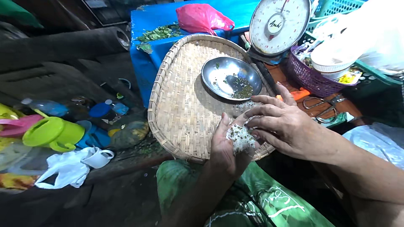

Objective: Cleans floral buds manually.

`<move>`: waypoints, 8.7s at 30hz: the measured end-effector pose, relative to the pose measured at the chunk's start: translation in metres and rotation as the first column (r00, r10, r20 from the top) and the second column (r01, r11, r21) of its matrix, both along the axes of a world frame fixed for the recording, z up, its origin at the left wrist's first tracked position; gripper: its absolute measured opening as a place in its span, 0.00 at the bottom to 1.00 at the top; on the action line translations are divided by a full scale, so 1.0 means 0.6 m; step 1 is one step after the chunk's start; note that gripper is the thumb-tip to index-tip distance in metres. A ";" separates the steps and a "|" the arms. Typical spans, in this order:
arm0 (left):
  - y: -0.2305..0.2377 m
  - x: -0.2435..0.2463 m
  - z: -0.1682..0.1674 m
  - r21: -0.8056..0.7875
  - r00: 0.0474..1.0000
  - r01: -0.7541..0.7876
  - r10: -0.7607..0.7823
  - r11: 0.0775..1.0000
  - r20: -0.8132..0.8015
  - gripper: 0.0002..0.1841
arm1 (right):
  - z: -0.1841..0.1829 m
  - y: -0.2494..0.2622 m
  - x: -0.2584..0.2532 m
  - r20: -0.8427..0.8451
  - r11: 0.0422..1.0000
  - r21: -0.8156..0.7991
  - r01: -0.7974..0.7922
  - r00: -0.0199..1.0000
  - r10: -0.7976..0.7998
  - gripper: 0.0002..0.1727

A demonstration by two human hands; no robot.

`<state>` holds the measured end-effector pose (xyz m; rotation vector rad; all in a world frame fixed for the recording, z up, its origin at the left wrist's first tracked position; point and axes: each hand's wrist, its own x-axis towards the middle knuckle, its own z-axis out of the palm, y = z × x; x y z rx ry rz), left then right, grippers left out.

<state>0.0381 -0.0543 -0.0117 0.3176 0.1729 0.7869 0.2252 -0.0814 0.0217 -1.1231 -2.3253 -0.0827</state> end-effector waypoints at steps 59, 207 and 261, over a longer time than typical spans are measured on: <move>0.002 0.003 0.000 -0.033 0.999 -0.021 0.022 0.999 0.027 0.26 | -0.006 -0.001 -0.006 -0.005 0.999 0.040 -0.006 1.000 0.006 0.16; 0.002 0.008 -0.003 -0.020 1.000 -0.006 0.006 1.000 -0.010 0.39 | -0.014 -0.001 -0.021 0.011 0.997 -0.037 -0.068 0.998 0.068 0.16; 0.005 0.009 0.001 0.021 1.000 -0.014 0.014 1.000 0.022 0.43 | -0.009 0.001 -0.009 0.034 0.995 0.097 -0.030 0.999 0.027 0.10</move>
